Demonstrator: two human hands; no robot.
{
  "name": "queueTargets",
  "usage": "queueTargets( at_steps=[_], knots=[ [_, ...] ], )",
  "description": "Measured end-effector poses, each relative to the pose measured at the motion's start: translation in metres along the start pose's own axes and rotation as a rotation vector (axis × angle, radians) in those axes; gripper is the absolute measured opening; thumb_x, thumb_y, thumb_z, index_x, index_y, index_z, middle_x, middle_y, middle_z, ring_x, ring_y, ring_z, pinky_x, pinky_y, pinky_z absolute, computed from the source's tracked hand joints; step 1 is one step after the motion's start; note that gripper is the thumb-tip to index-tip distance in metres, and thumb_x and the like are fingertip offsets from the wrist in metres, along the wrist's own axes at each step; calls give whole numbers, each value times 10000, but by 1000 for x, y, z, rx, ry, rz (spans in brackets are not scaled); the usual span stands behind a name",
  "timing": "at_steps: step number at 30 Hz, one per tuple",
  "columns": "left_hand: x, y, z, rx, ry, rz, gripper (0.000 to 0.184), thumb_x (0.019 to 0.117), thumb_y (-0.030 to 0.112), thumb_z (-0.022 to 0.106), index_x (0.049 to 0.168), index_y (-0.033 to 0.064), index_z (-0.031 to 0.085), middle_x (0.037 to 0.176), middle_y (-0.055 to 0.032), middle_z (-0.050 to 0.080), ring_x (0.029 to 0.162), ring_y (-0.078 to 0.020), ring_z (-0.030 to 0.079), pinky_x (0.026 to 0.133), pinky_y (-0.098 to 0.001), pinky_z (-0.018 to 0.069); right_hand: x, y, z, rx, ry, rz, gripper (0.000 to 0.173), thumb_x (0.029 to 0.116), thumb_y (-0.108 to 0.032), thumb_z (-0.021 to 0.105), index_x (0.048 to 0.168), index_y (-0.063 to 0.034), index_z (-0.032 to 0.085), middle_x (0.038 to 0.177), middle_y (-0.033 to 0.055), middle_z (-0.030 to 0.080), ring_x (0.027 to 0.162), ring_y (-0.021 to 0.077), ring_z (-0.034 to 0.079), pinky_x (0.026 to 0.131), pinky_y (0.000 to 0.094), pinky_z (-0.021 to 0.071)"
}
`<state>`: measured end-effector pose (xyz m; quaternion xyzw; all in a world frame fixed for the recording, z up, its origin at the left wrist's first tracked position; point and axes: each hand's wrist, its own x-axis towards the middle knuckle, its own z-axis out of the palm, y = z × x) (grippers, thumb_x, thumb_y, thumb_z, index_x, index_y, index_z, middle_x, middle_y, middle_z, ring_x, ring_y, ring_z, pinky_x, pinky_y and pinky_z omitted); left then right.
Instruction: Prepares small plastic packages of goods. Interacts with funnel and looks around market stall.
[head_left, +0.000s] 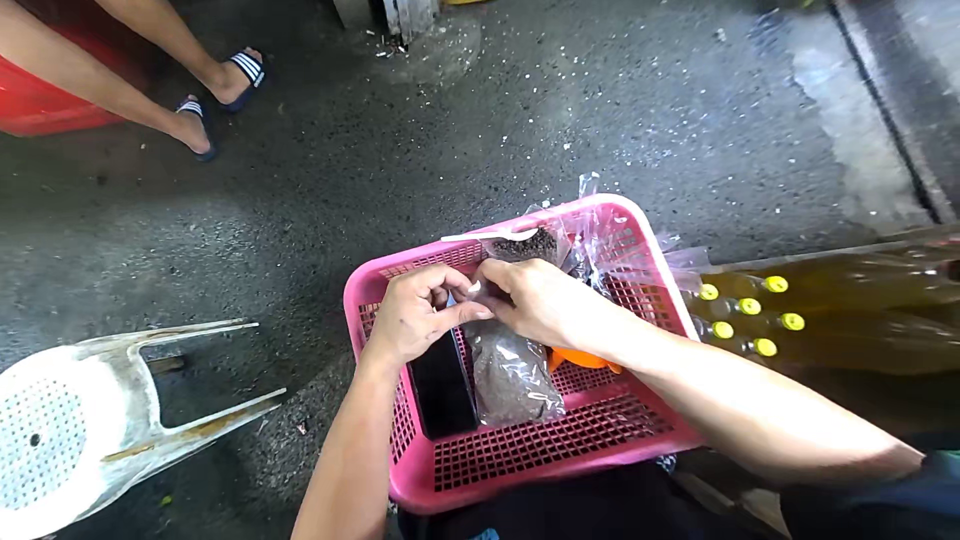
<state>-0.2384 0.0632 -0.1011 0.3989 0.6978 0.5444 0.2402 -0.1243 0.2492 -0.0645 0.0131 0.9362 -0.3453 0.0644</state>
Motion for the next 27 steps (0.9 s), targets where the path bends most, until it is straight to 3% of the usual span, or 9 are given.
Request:
queueTargets(
  at_steps=[2, 5, 7, 11, 17, 19, 22, 25, 27],
  knots=[
    [5, 0, 3, 89, -58, -111, 219, 817, 210, 860, 944, 122, 705, 782, 49, 631, 597, -25, 522, 543, -187, 444, -2, 7, -2, 13, 37, -10, 66, 976, -180, 653, 996, -120, 673, 751, 6, 650, 673, 131, 646, 619, 341, 554],
    [11, -3, 16, 340, -169, -187, 224, 887, 187, 797, 1085, 118, 718, 1092, -25, 688, 866, -123, 664, 793, -346, 582, -6, 16, -9, 53, 41, 35, 58, 992, -192, 648, 1018, -148, 675, 783, -25, 687, 687, 91, 676, 656, 319, 593],
    [11, -7, 26, 436, -177, -141, 212, 930, 229, 749, 1120, 133, 750, 1159, -39, 690, 944, -156, 681, 842, -399, 585, -7, 18, -12, 82, 42, 69, 56, 990, -202, 654, 1030, -165, 668, 802, -45, 708, 695, 70, 695, 674, 307, 613],
    [16, -7, 41, 600, -219, -151, 169, 995, 228, 646, 1027, 161, 797, 1183, -55, 703, 1056, -209, 688, 886, -455, 574, -11, 19, -18, 101, 33, 96, 44, 989, -235, 664, 1008, -195, 664, 802, -84, 705, 693, 24, 686, 671, 257, 608],
    [20, -8, 49, 727, -368, -291, 245, 1036, 254, 560, 1134, 213, 782, 1298, -40, 665, 1192, -229, 634, 996, -456, 523, -28, 26, -43, 287, 115, 78, 42, 987, -250, 662, 997, -210, 664, 814, -111, 727, 684, 14, 703, 640, 225, 630],
    [21, -5, 50, 736, -394, -333, 267, 1048, 273, 534, 1154, 216, 773, 1315, -42, 662, 1213, -234, 629, 1013, -460, 513, -35, 29, -49, 412, 199, 15, 44, 982, -233, 657, 994, -193, 669, 814, -88, 736, 676, 44, 709, 623, 226, 630],
    [25, -1, 48, 729, -418, -372, 274, 1050, 263, 522, 1156, 196, 766, 1318, -54, 664, 1222, -241, 627, 1023, -472, 503, -44, 31, -57, 700, 426, -229, 81, 981, -196, 671, 1045, -147, 677, 829, -27, 717, 666, 92, 691, 602, 252, 622],
    [24, 1, 42, 688, -427, -373, 256, 1048, 263, 553, 1162, 170, 762, 1340, -76, 655, 1231, -261, 628, 1039, -502, 496, -49, 28, -67, 971, 589, -438, 157, 983, -296, 685, 1089, -179, 688, 849, -56, 700, 640, 61, 660, 552, 217, 580],
    [20, 1, 36, 612, -340, -327, 223, 1024, 264, 602, 1112, 154, 776, 1301, -68, 676, 1197, -240, 646, 1025, -503, 509, -48, 30, -69, 1113, 576, -498, 207, 1003, -335, 645, 1093, -158, 701, 849, -32, 714, 636, 72, 669, 542, 214, 573]
  ],
)
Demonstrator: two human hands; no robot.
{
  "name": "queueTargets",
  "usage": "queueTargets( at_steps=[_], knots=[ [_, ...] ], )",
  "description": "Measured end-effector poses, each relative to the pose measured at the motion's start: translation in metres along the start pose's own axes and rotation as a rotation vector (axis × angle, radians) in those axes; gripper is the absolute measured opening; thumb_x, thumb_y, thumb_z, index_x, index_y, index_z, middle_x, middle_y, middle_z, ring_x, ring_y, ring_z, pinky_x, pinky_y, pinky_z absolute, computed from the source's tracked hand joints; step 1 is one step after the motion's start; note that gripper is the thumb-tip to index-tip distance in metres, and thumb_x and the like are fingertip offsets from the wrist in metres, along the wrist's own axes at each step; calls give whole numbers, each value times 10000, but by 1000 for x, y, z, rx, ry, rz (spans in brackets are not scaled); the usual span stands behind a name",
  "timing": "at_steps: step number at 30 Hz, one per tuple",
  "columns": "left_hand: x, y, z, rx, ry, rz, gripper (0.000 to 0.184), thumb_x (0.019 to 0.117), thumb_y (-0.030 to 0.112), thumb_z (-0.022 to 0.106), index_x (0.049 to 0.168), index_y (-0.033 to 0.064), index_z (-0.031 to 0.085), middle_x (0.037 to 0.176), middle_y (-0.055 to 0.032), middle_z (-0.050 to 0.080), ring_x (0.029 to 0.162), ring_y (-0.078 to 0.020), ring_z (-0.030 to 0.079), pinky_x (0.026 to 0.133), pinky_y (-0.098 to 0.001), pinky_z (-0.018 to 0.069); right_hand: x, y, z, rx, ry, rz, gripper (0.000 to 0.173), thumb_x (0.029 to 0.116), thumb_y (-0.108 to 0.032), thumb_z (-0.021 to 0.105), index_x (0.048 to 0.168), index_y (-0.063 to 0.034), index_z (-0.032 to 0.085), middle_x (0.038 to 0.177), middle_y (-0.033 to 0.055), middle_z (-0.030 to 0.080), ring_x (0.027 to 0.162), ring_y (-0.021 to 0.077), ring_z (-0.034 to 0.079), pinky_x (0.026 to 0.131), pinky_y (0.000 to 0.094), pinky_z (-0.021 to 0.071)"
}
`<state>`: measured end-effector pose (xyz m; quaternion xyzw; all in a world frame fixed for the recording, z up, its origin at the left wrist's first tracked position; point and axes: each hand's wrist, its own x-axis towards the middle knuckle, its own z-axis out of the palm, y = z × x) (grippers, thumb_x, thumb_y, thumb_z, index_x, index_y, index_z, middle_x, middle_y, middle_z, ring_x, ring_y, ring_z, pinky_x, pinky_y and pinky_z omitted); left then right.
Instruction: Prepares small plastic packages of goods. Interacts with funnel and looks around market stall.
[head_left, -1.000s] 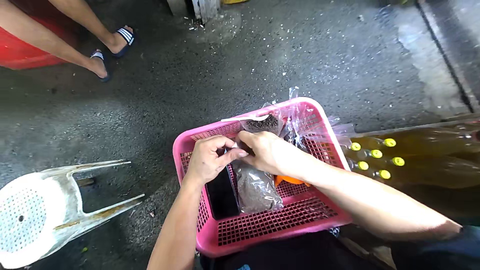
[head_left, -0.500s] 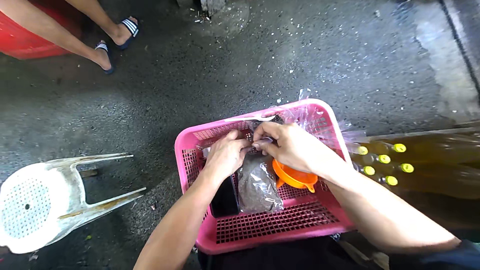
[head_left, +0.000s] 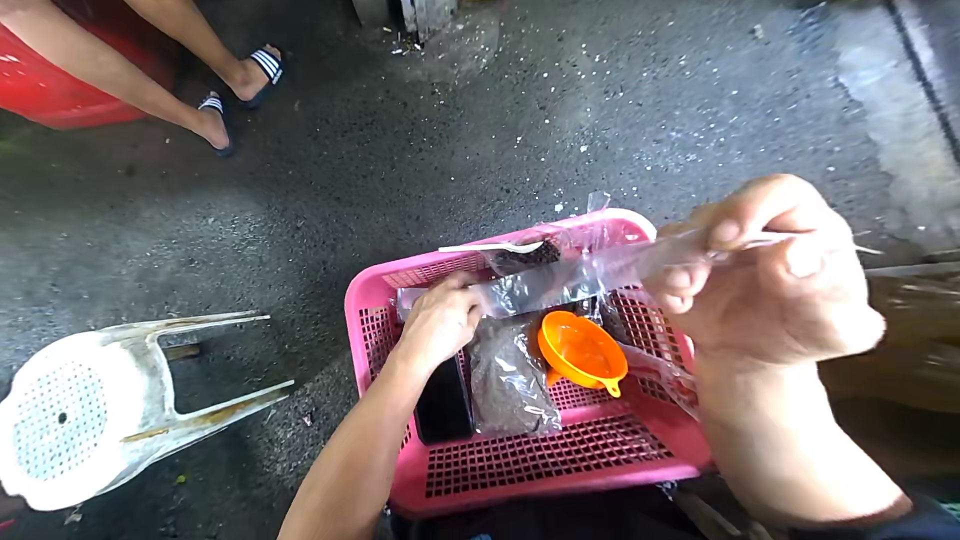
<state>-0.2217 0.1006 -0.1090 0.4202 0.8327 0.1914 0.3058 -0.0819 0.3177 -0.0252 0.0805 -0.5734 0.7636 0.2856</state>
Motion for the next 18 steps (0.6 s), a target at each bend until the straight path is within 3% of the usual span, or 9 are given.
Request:
queueTargets(
  at_steps=[3, 6, 7, 9, 11, 12, 14, 18],
  knots=[
    [-8, -11, -4, -252, 243, 129, 179, 990, 240, 647, 1060, 178, 800, 1179, 20, 710, 1080, -93, 669, 931, -354, 571, -1, 12, -3, -17, -82, 133, 278, 1062, -373, 523, 1044, -163, 704, 771, -31, 695, 607, 67, 652, 558, 225, 571],
    [-17, -17, -19, -781, 333, 393, 241, 1037, 285, 594, 1100, 129, 766, 1114, 17, 720, 913, -50, 664, 773, -235, 569, -9, 27, -1, -131, -260, 316, 225, 1065, -234, 494, 1054, -127, 692, 803, -17, 714, 644, 47, 646, 601, 212, 567],
    [-20, -18, -25, -937, 291, 494, 304, 1055, 385, 555, 1156, 172, 746, 1143, 33, 713, 905, -34, 651, 761, -214, 550, -11, 30, 3, -154, -328, 356, 204, 1053, -185, 497, 1072, -107, 685, 829, -25, 711, 671, 30, 642, 617, 197, 561],
    [-25, -12, -36, -1010, 200, 611, 451, 1040, 545, 484, 1278, 229, 701, 1278, 24, 692, 1062, -84, 667, 884, -270, 556, -12, 34, 12, -172, -439, 388, 179, 1025, -138, 515, 1089, -77, 670, 869, -36, 705, 718, -4, 636, 637, 167, 546],
    [-29, 1, -36, -919, 125, 595, 589, 1016, 605, 482, 1364, 154, 633, 1335, -23, 669, 1186, -130, 643, 983, -338, 543, -13, 37, 22, -158, -511, 379, 155, 996, -89, 528, 1083, -44, 648, 876, -27, 690, 743, -14, 631, 659, 160, 542],
    [-30, 8, -32, -882, 95, 563, 621, 1001, 565, 554, 1362, 63, 611, 1295, -46, 680, 1172, -122, 646, 990, -339, 550, -13, 38, 25, -162, -530, 367, 145, 986, -70, 534, 1078, -33, 640, 876, -21, 683, 753, -13, 634, 673, 162, 549],
    [-30, 16, -22, -898, 35, 496, 564, 950, 400, 716, 1289, -37, 604, 1135, -29, 714, 1043, -70, 678, 933, -291, 582, -13, 38, 29, -207, -540, 355, 131, 981, -55, 541, 1073, -29, 629, 878, -21, 664, 756, -23, 622, 681, 154, 544],
    [-27, 14, -12, -979, 55, 404, 452, 926, 289, 762, 1227, -22, 632, 949, 27, 724, 843, -35, 686, 788, -245, 596, -15, 36, 27, -344, -489, 424, 191, 988, -86, 552, 1160, -71, 632, 860, -48, 653, 743, -22, 615, 670, 155, 537]
  ],
)
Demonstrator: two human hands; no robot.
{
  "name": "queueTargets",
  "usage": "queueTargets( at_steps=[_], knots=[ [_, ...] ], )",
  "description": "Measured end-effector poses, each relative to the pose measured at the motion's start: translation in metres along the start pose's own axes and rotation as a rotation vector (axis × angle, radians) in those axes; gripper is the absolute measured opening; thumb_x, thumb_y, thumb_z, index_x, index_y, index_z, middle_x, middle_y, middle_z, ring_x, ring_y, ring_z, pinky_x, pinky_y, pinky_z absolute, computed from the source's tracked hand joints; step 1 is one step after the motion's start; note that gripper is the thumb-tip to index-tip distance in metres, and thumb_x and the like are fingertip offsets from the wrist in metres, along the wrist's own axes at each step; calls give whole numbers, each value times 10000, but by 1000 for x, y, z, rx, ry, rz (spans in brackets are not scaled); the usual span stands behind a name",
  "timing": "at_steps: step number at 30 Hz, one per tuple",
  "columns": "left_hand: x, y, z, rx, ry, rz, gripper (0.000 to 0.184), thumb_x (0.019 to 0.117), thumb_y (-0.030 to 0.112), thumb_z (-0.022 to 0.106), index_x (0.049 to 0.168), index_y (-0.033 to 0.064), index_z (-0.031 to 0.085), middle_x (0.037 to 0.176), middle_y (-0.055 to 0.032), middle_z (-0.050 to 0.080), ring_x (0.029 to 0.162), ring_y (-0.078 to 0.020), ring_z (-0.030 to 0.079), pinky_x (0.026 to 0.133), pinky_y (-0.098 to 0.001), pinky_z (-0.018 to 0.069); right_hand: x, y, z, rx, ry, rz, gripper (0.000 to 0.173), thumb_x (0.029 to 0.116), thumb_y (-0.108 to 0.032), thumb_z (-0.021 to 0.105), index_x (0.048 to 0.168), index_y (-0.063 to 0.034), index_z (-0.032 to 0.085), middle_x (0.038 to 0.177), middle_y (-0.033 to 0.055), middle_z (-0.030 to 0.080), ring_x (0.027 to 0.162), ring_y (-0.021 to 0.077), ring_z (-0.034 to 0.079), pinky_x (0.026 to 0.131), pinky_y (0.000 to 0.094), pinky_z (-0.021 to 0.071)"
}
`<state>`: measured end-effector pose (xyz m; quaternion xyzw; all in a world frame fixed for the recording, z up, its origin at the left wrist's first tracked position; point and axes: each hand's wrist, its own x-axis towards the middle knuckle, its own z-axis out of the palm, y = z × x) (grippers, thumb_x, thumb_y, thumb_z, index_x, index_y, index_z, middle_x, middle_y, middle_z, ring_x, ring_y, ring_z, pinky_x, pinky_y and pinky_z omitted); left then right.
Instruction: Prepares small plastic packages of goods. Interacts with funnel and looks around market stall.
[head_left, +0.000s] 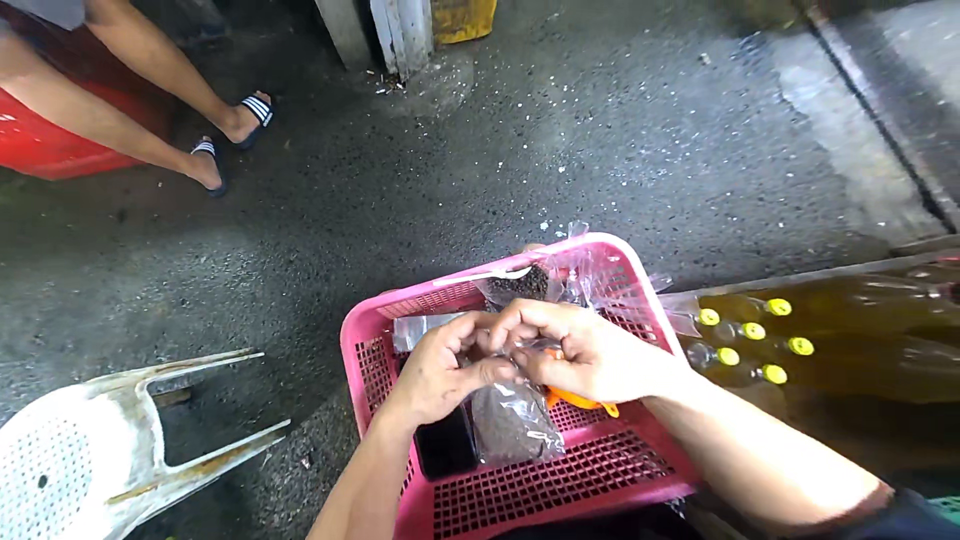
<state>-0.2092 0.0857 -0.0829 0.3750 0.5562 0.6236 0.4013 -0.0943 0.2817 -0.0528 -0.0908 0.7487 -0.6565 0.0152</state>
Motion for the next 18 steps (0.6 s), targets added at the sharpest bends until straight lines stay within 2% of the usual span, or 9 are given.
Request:
queueTargets(
  at_steps=[2, 3, 5, 7, 10, 12, 16, 18],
  knots=[
    [1, -1, -1, 14, 87, 13, 408, 919, 278, 768, 1193, -6, 661, 943, 31, 737, 833, -38, 695, 774, -236, 601, 0, 1, 0, 11, 43, 14, 254, 1006, -172, 576, 1234, -70, 621, 892, -35, 658, 763, 1, 624, 679, 178, 549],
    [2, -2, -1, 21, 136, 41, 357, 913, 254, 776, 1150, 6, 679, 931, 32, 741, 822, -39, 698, 763, -231, 601, 0, 1, -1, 20, 75, 5, 321, 1017, -261, 609, 1268, -62, 609, 908, -31, 665, 770, 5, 624, 683, 185, 549],
    [4, -4, -1, 43, 206, 114, 233, 914, 223, 774, 1053, 47, 714, 902, 47, 735, 794, -23, 684, 735, -212, 590, 1, 2, -2, 11, 149, -4, 504, 981, -418, 670, 1318, -52, 590, 917, -38, 676, 769, 3, 618, 687, 185, 542],
    [4, -6, -1, 75, 245, 158, 151, 912, 183, 775, 985, 60, 725, 878, 41, 733, 775, -23, 676, 725, -210, 583, 1, 3, -3, -29, 207, 5, 572, 939, -479, 712, 1309, -57, 601, 907, -45, 688, 746, 5, 621, 671, 183, 543],
    [4, -7, 1, 141, 282, 177, 135, 906, 169, 781, 951, 52, 730, 858, 34, 729, 767, -24, 675, 727, -208, 583, 1, 7, -2, -104, 253, -10, 518, 920, -462, 748, 1231, -60, 649, 913, -40, 705, 735, 10, 632, 655, 182, 552],
    [4, -8, 1, 168, 282, 174, 150, 907, 185, 782, 941, 50, 726, 854, 32, 729, 768, -23, 674, 725, -208, 581, 1, 9, 1, -126, 279, -29, 428, 944, -404, 737, 1185, -56, 674, 921, -27, 711, 745, 17, 642, 669, 190, 562],
    [4, -10, -2, 197, 218, 175, 183, 926, 224, 761, 917, 50, 706, 828, 36, 704, 752, -20, 658, 709, -207, 569, 0, 8, 0, -176, 359, -23, 203, 1019, -218, 619, 1117, -65, 709, 924, -23, 726, 779, 22, 671, 702, 200, 583],
    [4, -10, -2, 210, 202, 178, 174, 935, 215, 746, 915, 51, 692, 810, 39, 688, 737, -13, 643, 693, -200, 557, 0, 6, -2, -140, 361, -30, 221, 1032, -207, 580, 1131, -53, 704, 939, -10, 735, 787, 35, 680, 706, 211, 590]
  ],
)
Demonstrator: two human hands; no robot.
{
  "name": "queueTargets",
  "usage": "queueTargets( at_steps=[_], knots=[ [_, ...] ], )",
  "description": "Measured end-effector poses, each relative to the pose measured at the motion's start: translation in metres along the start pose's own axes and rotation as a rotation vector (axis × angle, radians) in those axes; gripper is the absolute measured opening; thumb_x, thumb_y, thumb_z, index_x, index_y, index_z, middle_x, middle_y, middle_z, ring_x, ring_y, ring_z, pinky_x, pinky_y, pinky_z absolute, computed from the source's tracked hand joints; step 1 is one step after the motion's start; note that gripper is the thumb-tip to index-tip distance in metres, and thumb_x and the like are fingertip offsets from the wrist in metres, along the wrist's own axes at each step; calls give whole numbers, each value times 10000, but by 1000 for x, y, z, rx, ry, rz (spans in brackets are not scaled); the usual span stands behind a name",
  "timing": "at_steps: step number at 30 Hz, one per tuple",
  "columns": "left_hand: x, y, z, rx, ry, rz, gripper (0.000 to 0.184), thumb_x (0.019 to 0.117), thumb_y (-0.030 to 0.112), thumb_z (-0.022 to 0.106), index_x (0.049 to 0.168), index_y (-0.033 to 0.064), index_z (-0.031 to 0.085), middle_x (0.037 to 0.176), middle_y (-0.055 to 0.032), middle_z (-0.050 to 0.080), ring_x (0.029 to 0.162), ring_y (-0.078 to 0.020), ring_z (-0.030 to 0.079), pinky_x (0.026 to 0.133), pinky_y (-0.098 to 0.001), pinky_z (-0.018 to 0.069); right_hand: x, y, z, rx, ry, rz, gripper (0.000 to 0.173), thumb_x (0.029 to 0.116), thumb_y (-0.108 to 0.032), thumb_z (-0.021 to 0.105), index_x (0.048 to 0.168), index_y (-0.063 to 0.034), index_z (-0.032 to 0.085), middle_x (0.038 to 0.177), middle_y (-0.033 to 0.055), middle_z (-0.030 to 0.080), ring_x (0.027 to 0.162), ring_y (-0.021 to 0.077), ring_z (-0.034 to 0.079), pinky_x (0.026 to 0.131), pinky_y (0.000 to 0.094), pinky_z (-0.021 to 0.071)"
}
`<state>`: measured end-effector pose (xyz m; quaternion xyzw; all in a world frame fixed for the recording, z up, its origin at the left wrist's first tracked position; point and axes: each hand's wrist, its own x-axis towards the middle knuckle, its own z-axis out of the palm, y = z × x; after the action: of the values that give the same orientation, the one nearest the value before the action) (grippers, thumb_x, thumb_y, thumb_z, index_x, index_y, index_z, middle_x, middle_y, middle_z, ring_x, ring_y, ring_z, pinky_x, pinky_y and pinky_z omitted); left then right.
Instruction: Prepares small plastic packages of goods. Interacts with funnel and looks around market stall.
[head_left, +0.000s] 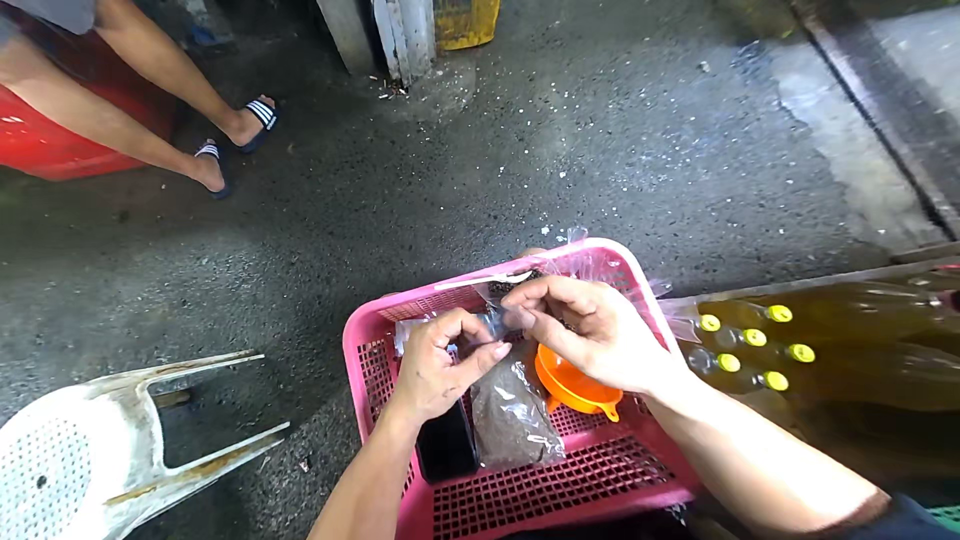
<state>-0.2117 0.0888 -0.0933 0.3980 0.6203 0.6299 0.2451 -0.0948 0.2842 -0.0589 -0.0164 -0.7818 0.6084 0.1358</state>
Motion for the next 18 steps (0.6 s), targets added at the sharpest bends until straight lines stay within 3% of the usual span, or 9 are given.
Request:
queueTargets(
  at_steps=[4, 6, 8, 10, 15, 18],
  knots=[
    [0, 0, 2, 51, 21, -1, 144, 931, 175, 736, 911, 45, 675, 789, 38, 676, 718, -5, 635, 678, -188, 555, -1, 0, 0, 80, -56, -50, 520, 1007, -478, 610, 1259, -24, 650, 1043, 22, 732, 807, 42, 666, 703, 219, 576],
    [0, 0, 3, 68, 23, 1, 139, 931, 170, 732, 910, 47, 672, 782, 41, 673, 710, 2, 631, 669, -179, 550, -1, -1, 2, 29, -25, -32, 449, 998, -422, 651, 1240, -44, 669, 1021, 5, 737, 789, 41, 672, 698, 221, 585],
    [0, -1, 2, 76, 21, -1, 140, 932, 172, 728, 906, 47, 671, 778, 40, 670, 702, 1, 628, 660, -178, 544, 0, 0, 3, -50, 41, 0, 236, 1018, -248, 643, 1145, -64, 720, 954, -14, 748, 767, 31, 683, 692, 200, 591],
    [0, -1, 2, 76, 18, 0, 143, 932, 178, 727, 906, 48, 674, 775, 43, 669, 697, 3, 623, 651, -175, 539, 0, -1, 2, -89, 82, 18, 161, 1021, -174, 626, 1051, -76, 751, 884, -37, 744, 722, 8, 672, 657, 164, 579],
    [0, 2, 0, 37, -65, -6, 185, 948, 211, 733, 914, 34, 690, 772, 31, 689, 690, -8, 648, 658, -187, 561, -1, -2, 0, -151, 73, 24, 281, 1041, -299, 602, 853, -111, 693, 703, -95, 643, 624, -55, 584, 570, 116, 487],
    [0, 1, -1, -25, -114, 17, 253, 966, 272, 720, 934, 22, 704, 822, 8, 733, 742, -28, 694, 705, -208, 592, -1, -1, -1, -133, 73, -13, 251, 1047, -262, 594, 890, -99, 701, 748, -82, 666, 658, -46, 602, 602, 119, 505]
  ],
)
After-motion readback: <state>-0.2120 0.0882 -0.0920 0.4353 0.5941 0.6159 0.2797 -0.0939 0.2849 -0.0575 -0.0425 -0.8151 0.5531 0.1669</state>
